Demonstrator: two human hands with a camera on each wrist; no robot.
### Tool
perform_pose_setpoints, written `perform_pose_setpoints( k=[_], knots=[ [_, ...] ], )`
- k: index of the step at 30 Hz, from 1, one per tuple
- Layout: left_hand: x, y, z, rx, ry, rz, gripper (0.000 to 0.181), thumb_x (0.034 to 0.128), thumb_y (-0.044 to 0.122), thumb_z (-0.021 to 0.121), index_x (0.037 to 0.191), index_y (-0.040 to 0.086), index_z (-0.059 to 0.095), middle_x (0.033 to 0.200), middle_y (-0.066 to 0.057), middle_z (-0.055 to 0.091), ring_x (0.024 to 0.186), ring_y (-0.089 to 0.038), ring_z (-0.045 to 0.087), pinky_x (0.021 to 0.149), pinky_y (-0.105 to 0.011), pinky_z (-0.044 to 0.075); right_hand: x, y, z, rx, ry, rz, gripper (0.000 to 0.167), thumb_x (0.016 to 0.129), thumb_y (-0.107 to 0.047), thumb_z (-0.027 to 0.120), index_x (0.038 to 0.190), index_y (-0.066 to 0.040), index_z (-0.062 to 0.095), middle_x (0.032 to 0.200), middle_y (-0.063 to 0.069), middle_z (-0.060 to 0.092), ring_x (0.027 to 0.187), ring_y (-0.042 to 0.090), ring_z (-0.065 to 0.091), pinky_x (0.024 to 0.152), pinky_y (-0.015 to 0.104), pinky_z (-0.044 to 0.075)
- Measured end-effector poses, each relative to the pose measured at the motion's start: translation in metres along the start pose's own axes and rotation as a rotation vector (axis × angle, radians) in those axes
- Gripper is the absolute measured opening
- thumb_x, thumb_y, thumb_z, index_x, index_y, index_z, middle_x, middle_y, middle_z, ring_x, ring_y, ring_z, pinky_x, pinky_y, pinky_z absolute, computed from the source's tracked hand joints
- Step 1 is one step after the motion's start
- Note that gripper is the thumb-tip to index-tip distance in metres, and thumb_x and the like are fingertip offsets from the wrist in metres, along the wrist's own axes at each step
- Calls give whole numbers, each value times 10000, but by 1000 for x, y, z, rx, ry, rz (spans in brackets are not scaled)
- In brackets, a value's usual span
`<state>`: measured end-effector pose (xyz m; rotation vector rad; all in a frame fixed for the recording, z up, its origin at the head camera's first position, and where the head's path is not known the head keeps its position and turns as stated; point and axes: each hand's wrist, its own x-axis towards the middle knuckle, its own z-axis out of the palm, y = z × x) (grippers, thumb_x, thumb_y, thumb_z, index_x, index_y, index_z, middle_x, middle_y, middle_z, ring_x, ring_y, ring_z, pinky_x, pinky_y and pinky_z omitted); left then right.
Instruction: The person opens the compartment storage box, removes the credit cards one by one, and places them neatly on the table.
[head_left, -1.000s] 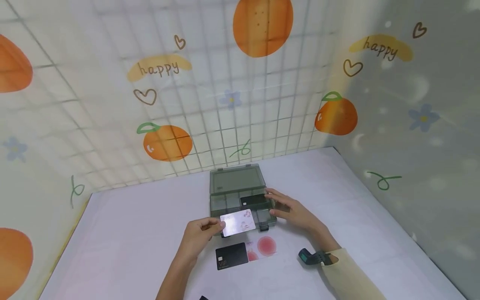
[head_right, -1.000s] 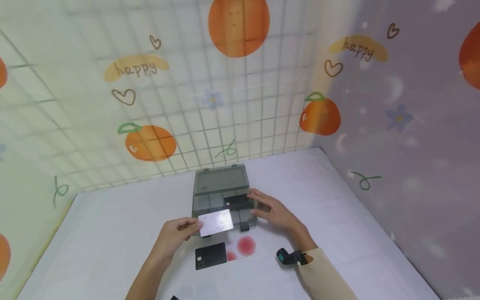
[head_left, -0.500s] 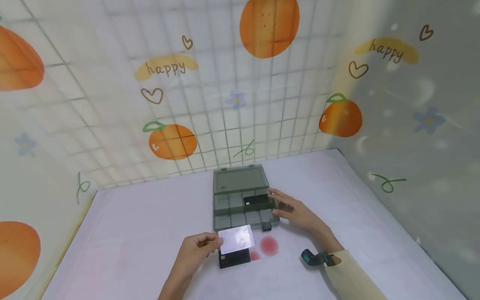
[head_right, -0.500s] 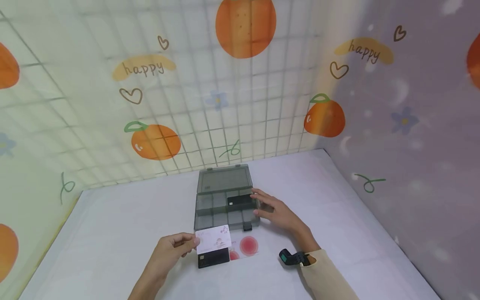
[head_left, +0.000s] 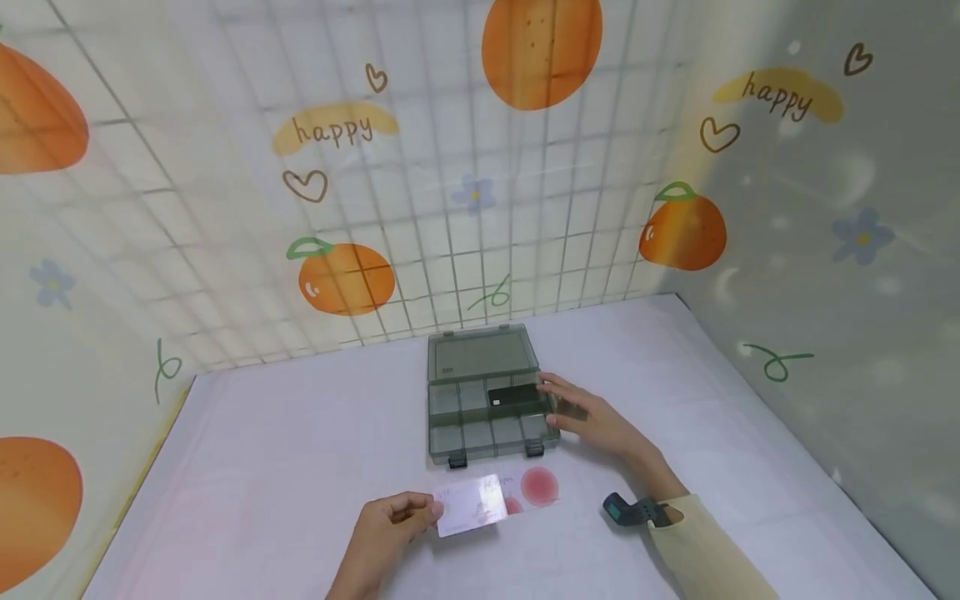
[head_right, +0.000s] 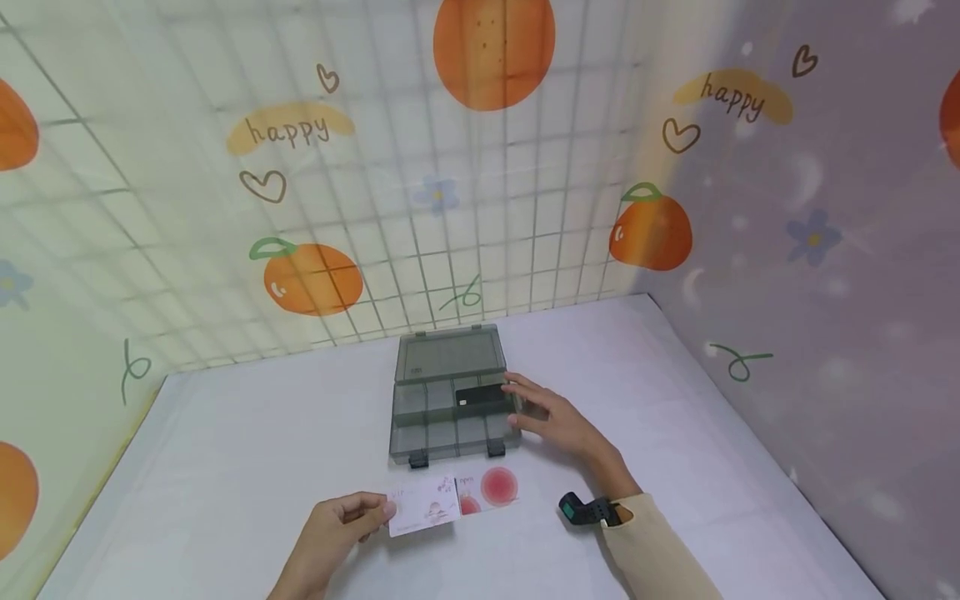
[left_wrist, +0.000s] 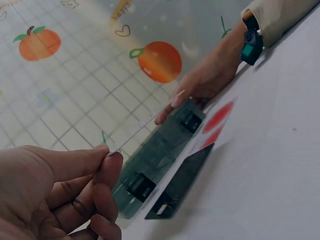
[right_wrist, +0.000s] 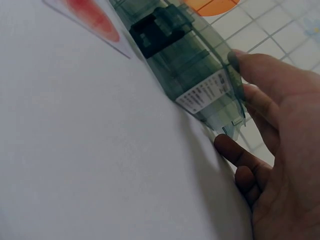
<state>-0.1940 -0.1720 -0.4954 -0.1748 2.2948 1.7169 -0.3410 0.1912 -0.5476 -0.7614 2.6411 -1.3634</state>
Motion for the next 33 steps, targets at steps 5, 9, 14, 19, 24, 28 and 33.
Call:
perform_pose_setpoints(
  k=[5, 9, 14, 19, 24, 28, 33],
  knots=[
    [-7, -3, 3, 73, 9, 55, 333, 863, 388, 785, 975, 75, 781, 904, -1, 734, 876, -165, 601, 779, -292, 475, 1, -2, -2, -2, 2, -2, 594, 962, -347, 686, 1503, -217, 480, 1625, -104, 269, 1493, 256, 228, 1132, 620, 233],
    [-11, -5, 5, 115, 9, 83, 303, 866, 381, 782, 930, 85, 782, 882, 11, 719, 844, -158, 589, 749, -270, 469, 1, -1, -2, -6, 2, 1, 593, 961, -336, 690, 1503, -213, 481, 1624, -104, 272, 1495, 246, 225, 1138, 608, 233],
    [-16, -12, 6, 162, -15, 102, 298, 865, 373, 781, 928, 82, 776, 788, 30, 684, 740, -119, 555, 657, -237, 445, 0, -2, -1, 7, 7, 4, 592, 958, -327, 696, 1499, -209, 486, 1620, -110, 280, 1496, 233, 221, 1143, 600, 230],
    [-20, -19, 7, 182, -31, 111, 286, 865, 355, 783, 906, 73, 772, 723, 47, 662, 674, -79, 543, 601, -215, 443, -1, -3, 1, 13, 4, 8, 587, 959, -320, 696, 1498, -221, 487, 1619, -112, 282, 1494, 226, 226, 1145, 586, 239],
    [-22, -23, 11, 176, -21, 97, 293, 859, 355, 790, 902, 65, 774, 728, 39, 683, 678, -108, 562, 589, -220, 456, -1, -3, 1, 6, 8, 3, 588, 961, -314, 693, 1500, -208, 484, 1625, -87, 280, 1494, 248, 227, 1138, 597, 244],
    [-22, -24, 14, 209, -2, 89, 281, 851, 357, 795, 890, 79, 776, 723, 46, 674, 687, -123, 560, 589, -228, 452, -1, -3, 0, 5, 12, 12, 588, 957, -329, 695, 1500, -252, 483, 1623, -105, 276, 1494, 233, 227, 1141, 591, 243],
    [-23, -22, 17, 359, 42, 97, 216, 842, 332, 798, 844, 117, 780, 685, 89, 656, 667, -102, 556, 594, -257, 450, -1, -3, 0, 15, 4, 19, 584, 960, -334, 692, 1500, -273, 479, 1621, -121, 271, 1496, 225, 221, 1144, 591, 235]
  ],
)
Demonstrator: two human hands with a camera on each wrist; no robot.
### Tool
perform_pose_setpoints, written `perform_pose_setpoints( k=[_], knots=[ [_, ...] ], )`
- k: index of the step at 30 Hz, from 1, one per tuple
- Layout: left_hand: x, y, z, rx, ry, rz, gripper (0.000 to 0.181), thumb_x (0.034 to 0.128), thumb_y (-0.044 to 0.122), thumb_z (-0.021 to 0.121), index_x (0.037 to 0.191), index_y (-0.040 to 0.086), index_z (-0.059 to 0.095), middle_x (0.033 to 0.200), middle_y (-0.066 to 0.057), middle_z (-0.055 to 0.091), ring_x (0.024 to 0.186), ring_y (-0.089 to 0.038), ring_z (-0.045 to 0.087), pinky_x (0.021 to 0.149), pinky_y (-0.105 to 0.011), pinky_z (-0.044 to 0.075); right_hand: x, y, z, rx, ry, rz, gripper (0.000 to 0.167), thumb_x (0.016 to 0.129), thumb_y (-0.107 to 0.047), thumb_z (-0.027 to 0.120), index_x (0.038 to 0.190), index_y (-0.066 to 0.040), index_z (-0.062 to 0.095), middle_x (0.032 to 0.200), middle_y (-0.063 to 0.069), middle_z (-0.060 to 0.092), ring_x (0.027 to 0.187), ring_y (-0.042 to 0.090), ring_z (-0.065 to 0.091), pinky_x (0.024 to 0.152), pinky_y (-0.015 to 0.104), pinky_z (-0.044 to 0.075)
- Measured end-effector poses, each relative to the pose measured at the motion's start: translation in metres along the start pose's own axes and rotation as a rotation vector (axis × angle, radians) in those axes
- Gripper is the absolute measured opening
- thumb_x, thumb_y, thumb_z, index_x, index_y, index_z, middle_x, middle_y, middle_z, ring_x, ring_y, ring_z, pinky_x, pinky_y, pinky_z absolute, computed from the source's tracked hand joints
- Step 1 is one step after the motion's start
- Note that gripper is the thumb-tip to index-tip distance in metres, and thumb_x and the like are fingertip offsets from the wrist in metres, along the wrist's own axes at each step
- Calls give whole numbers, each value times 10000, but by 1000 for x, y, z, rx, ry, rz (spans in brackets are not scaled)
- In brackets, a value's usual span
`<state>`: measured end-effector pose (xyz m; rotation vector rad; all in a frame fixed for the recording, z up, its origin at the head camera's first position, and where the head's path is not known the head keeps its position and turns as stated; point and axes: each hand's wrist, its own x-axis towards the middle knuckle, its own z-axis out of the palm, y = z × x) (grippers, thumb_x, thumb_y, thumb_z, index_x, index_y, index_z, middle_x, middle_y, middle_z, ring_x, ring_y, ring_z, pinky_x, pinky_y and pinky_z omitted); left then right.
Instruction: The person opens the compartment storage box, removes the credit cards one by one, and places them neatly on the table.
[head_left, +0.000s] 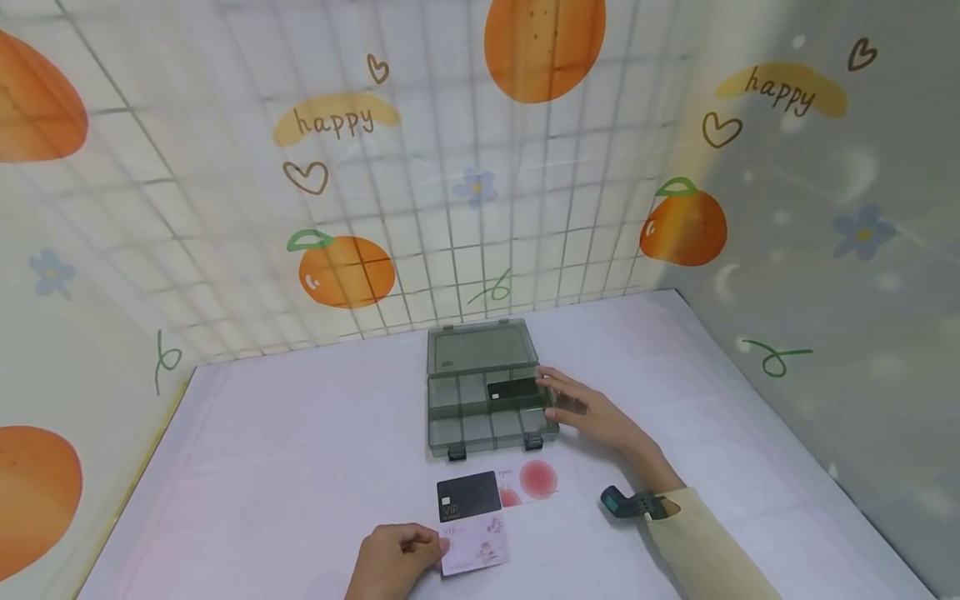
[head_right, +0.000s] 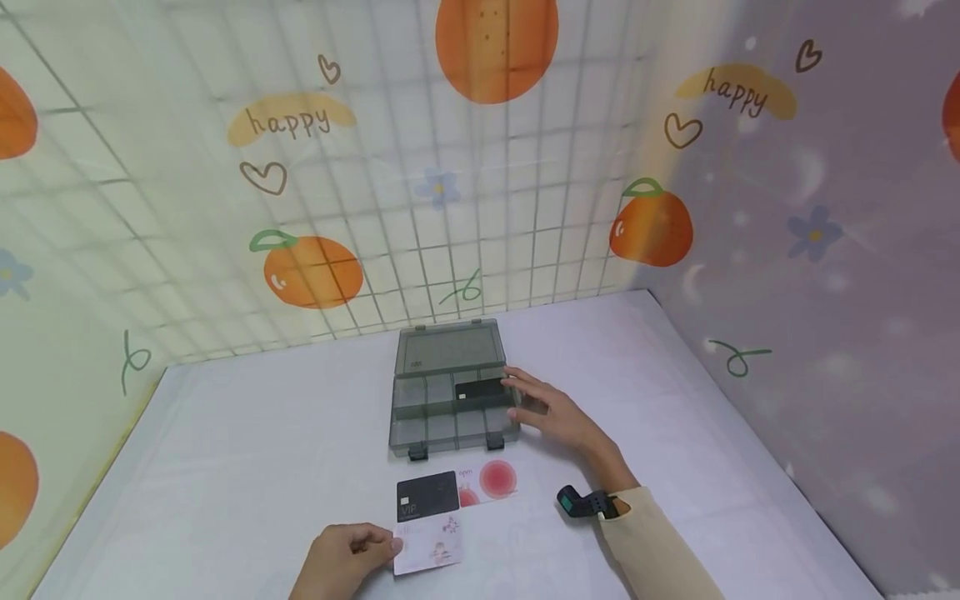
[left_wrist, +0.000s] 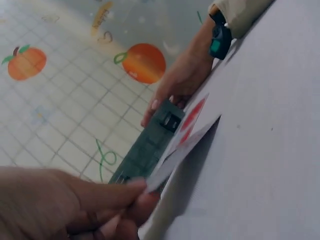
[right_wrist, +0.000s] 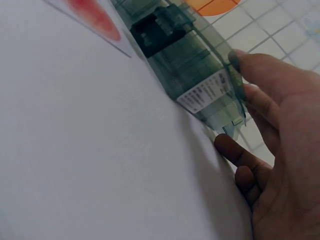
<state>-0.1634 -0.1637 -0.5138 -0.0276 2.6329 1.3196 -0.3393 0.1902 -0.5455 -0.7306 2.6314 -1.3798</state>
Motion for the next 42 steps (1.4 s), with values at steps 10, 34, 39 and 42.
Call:
perform_pose_setpoints(
  k=[10, 34, 39, 42],
  knots=[
    [-1, 11, 1, 82, 53, 30, 149, 829, 270, 809, 758, 147, 765, 581, 129, 643, 631, -73, 573, 626, -296, 471, 0, 1, 0, -1, 0, 2, 586, 968, -337, 679, 1507, -237, 473, 1629, -114, 254, 1501, 240, 202, 1142, 613, 214],
    [3, 21, 4, 156, 85, -84, 183, 812, 245, 829, 700, 152, 719, 545, 94, 617, 597, -108, 510, 625, -329, 401, 0, 0, -1, 6, -5, -12, 598, 950, -419, 683, 1497, -287, 481, 1622, -124, 267, 1495, 220, 219, 1149, 594, 216],
    [2, 20, 6, 138, 84, -77, 196, 814, 243, 828, 689, 151, 708, 543, 89, 614, 582, -110, 504, 604, -315, 390, -1, 0, -1, 5, -4, -5, 590, 954, -397, 686, 1497, -300, 477, 1622, -124, 267, 1494, 215, 223, 1149, 589, 223],
    [1, 20, 6, 137, 89, -66, 200, 811, 241, 830, 683, 152, 704, 538, 92, 609, 575, -107, 504, 601, -311, 392, 0, 0, 0, 2, -3, -3, 588, 954, -388, 688, 1497, -311, 474, 1622, -125, 267, 1493, 221, 226, 1146, 593, 228]
  ],
)
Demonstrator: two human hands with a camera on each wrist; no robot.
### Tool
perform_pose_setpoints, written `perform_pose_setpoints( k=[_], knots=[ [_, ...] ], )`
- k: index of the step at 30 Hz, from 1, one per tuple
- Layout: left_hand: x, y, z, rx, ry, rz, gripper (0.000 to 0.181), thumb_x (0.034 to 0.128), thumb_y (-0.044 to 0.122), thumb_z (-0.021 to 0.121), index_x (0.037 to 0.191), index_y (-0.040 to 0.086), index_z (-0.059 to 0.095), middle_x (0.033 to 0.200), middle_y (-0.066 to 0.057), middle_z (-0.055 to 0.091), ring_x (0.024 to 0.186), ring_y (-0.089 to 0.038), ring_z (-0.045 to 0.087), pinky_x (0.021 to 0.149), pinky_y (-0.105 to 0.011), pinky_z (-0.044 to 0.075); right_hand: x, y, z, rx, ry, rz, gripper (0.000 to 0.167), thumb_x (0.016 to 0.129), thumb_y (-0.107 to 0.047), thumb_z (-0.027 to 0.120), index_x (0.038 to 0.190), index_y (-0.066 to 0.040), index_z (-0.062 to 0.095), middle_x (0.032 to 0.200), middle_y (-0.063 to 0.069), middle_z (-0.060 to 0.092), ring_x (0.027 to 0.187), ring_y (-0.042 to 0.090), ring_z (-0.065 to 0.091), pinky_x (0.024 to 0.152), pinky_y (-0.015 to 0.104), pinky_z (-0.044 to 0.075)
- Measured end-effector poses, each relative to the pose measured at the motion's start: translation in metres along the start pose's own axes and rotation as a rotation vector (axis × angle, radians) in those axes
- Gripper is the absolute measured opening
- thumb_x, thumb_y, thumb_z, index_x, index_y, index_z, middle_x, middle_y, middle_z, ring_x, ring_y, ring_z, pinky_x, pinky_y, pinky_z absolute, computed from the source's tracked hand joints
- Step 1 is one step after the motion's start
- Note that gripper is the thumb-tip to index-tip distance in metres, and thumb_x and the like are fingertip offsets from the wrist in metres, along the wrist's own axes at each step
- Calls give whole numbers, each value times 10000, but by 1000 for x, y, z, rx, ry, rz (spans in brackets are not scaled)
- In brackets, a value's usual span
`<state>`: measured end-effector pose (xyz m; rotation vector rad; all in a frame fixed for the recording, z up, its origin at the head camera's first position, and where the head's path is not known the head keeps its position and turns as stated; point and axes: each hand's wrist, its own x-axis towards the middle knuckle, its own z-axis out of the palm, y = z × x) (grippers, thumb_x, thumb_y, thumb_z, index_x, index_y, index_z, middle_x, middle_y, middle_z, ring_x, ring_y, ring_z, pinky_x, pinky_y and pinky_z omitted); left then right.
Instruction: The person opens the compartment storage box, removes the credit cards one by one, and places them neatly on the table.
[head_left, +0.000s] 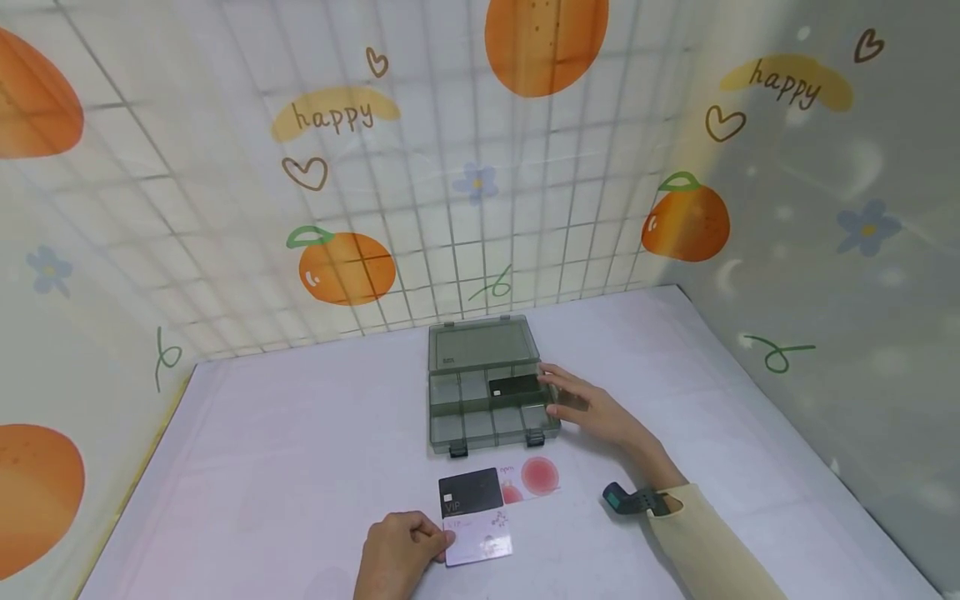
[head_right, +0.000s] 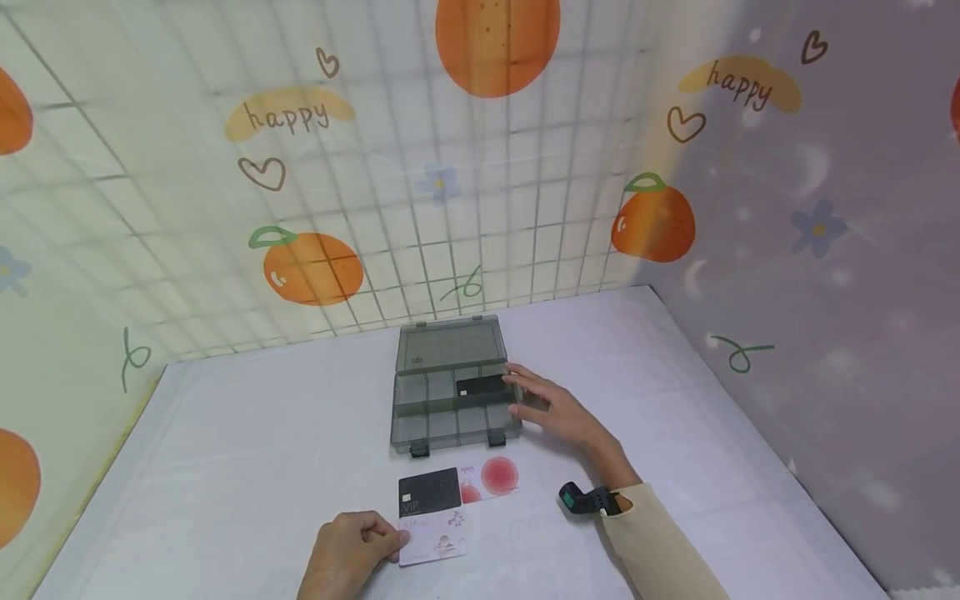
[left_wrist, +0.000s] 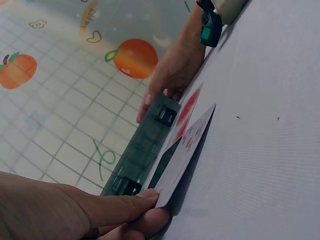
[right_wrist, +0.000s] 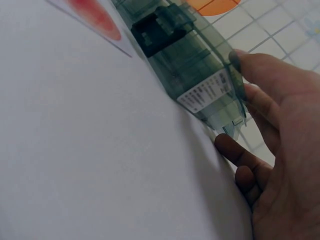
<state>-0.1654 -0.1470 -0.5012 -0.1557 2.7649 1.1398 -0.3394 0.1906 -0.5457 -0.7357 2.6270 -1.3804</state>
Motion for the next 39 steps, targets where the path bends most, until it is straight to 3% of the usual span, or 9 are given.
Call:
perform_pose_setpoints(
  k=[12, 21, 33, 39],
  knots=[
    [-1, 0, 1, 39, 17, 30, 240, 801, 249, 836, 652, 169, 666, 502, 125, 581, 532, -88, 486, 546, -271, 360, 0, 0, 0, 7, 1, -12, 600, 955, -342, 698, 1505, -260, 471, 1619, -137, 268, 1493, 214, 225, 1146, 590, 231],
    [0, -5, 0, -3, 12, 23, 231, 818, 278, 826, 673, 182, 673, 527, 112, 593, 525, -100, 489, 534, -257, 381, -1, 0, 0, 7, -3, -6, 588, 955, -337, 699, 1498, -276, 482, 1619, -137, 268, 1495, 213, 217, 1148, 599, 214],
    [20, 9, -18, -178, 109, 69, 142, 864, 272, 797, 792, 163, 743, 652, 57, 689, 561, -128, 601, 545, -231, 459, 0, 2, -1, 0, 1, -22, 598, 951, -356, 700, 1500, -275, 477, 1621, -121, 272, 1489, 224, 237, 1144, 591, 235],
    [32, 16, -21, -223, 180, 153, 115, 858, 256, 809, 857, 148, 772, 712, 46, 710, 586, -87, 614, 553, -224, 494, 0, 0, 0, 3, -3, -11, 602, 954, -348, 698, 1505, -261, 471, 1622, -118, 269, 1489, 231, 239, 1140, 597, 239]
  ],
)
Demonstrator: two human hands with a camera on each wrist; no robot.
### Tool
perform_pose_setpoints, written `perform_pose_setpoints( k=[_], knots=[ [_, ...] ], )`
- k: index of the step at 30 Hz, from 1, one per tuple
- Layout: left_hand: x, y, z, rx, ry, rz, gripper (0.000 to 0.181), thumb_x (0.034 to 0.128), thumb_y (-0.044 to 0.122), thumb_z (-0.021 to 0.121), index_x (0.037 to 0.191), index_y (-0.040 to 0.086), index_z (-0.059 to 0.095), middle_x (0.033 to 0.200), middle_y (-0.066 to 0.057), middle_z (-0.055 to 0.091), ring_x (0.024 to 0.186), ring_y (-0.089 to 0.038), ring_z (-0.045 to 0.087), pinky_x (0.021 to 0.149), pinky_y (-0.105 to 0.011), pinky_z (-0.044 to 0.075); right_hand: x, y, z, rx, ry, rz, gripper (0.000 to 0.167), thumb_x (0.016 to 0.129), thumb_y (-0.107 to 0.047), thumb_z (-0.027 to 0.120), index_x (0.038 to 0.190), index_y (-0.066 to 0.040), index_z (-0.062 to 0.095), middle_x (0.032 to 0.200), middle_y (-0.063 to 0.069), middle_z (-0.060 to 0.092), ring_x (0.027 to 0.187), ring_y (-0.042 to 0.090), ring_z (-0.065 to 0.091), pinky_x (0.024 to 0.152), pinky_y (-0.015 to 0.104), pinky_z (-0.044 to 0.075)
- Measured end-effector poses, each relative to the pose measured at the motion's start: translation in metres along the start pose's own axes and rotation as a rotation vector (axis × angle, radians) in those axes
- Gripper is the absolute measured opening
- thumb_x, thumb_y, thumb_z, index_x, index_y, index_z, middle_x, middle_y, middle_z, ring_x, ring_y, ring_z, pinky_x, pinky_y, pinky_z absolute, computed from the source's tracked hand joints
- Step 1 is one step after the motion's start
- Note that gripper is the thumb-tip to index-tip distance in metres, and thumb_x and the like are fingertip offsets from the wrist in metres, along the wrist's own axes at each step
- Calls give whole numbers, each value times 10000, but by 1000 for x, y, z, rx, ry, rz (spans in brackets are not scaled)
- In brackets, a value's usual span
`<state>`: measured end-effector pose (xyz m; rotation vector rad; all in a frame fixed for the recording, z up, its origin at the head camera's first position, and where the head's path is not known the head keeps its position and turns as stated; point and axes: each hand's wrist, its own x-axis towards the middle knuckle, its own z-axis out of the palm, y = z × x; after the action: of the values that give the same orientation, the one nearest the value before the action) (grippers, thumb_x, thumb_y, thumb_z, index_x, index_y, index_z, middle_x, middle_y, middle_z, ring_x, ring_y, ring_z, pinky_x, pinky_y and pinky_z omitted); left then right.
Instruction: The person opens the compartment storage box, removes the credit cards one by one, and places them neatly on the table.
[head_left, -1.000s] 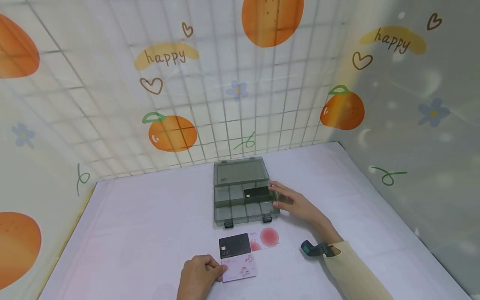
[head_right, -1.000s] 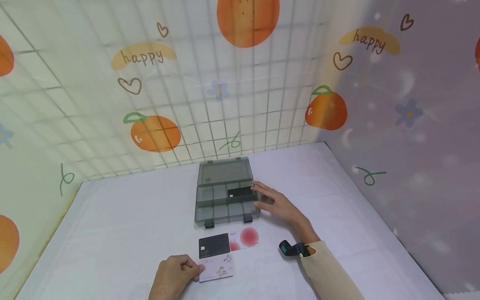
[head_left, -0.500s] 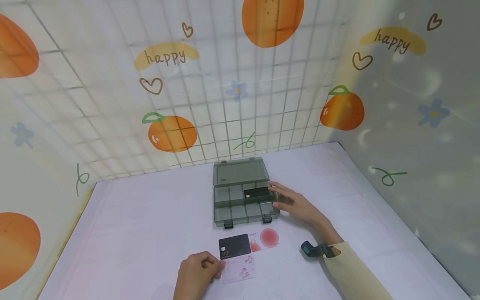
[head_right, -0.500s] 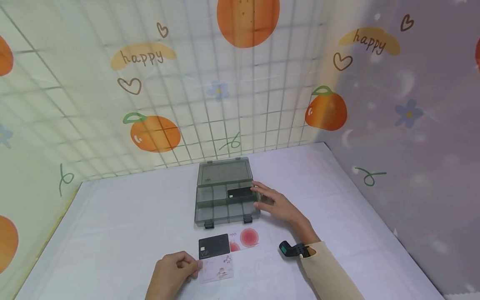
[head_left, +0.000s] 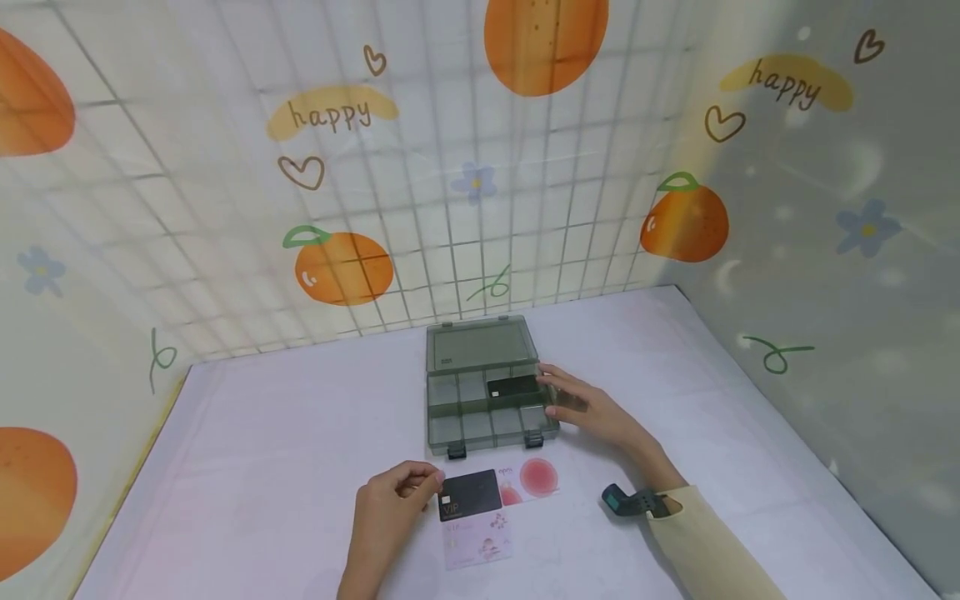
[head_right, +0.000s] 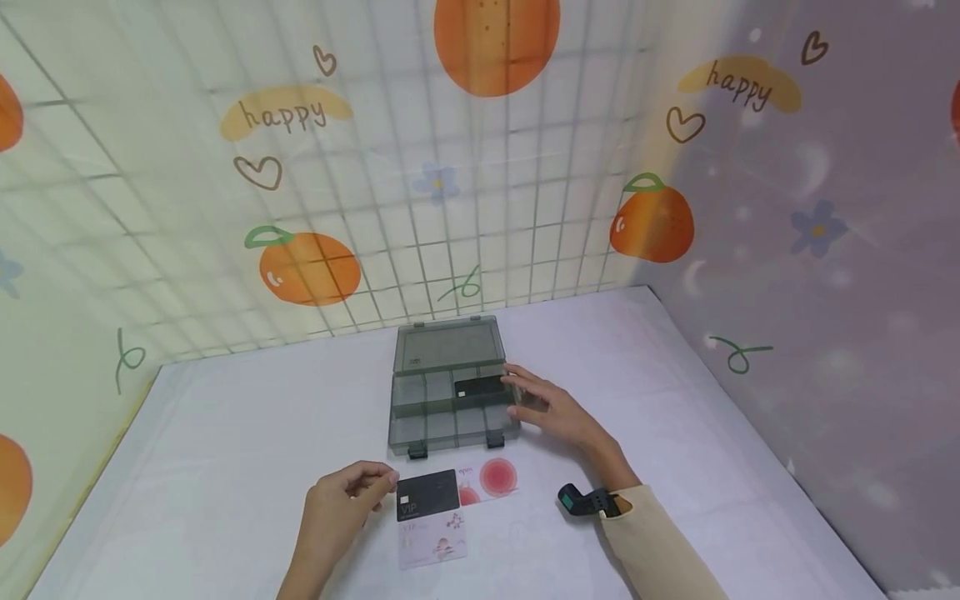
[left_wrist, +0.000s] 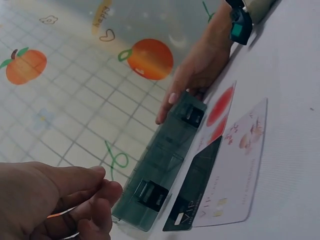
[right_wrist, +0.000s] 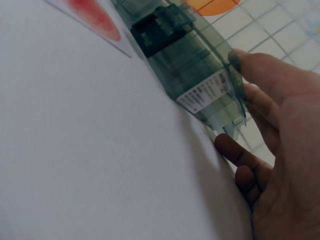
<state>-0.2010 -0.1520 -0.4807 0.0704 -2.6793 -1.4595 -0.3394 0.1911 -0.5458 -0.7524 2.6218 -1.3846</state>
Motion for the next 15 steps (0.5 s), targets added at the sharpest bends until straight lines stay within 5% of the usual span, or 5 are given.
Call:
perform_pose_setpoints(
  k=[6, 15],
  knots=[
    [16, 4, -1, -27, 11, 30, 92, 883, 225, 787, 901, 136, 776, 730, 76, 711, 612, -110, 643, 569, -225, 498, -1, -1, -1, 5, 1, 2, 601, 954, -356, 695, 1505, -264, 471, 1621, -128, 269, 1489, 219, 236, 1142, 592, 239],
    [36, 6, -2, -109, -9, -4, 190, 918, 300, 748, 986, 124, 770, 808, 24, 738, 674, -237, 653, 544, -231, 484, -1, -1, -1, 18, 3, -29, 612, 951, -347, 702, 1505, -223, 474, 1615, -134, 281, 1489, 193, 233, 1146, 564, 252]
  ],
)
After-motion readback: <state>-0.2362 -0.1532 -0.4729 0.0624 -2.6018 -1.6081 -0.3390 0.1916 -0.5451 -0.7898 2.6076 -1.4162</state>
